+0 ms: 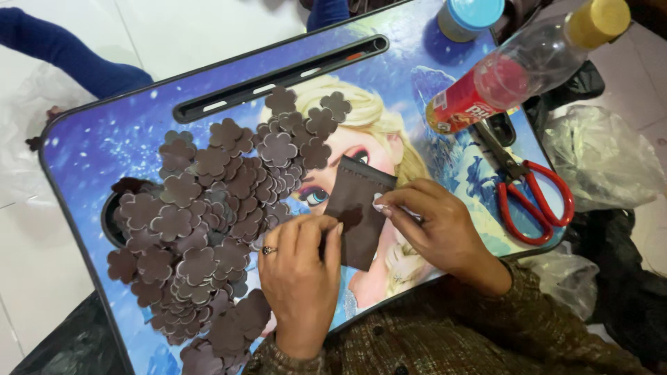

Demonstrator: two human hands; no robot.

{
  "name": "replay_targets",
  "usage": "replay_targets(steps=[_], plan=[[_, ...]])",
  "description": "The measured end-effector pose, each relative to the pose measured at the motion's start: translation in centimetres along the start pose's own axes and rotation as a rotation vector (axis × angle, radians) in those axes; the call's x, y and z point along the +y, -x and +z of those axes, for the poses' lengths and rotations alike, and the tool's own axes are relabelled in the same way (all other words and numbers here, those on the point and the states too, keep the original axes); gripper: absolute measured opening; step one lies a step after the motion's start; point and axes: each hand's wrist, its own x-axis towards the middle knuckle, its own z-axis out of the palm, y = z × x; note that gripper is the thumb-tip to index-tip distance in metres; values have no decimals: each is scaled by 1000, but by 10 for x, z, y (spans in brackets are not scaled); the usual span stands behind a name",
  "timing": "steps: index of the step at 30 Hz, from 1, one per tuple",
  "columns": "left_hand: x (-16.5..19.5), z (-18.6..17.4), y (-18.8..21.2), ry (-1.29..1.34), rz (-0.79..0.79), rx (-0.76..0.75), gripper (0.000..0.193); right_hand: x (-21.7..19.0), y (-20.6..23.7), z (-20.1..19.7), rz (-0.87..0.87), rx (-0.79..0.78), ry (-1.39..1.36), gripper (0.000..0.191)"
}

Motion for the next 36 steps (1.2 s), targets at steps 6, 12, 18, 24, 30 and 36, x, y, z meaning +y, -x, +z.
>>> replay_targets(steps=[6,12,18,24,30,36], plan=[[-44,-33,60,99,-219,-44,14,6,6,8,-98,71,-70,19],[-137,-58,104,-32,-205,12,14,11,7,7,156,61,-199,30],[-105,-77,66,-304,-32,21,23,16,9,-6,100,97,-289,25],[-33,-42,-28,-303,127,14,17,3,4,-66,58,318,-506,20],[-9,2,-77,-423,255,-10,31,-18,-29,-122,-156,668,207,13],[-24,19,-78,-405,187,-38,34,-23,-55,-132,-173,597,277,14]])
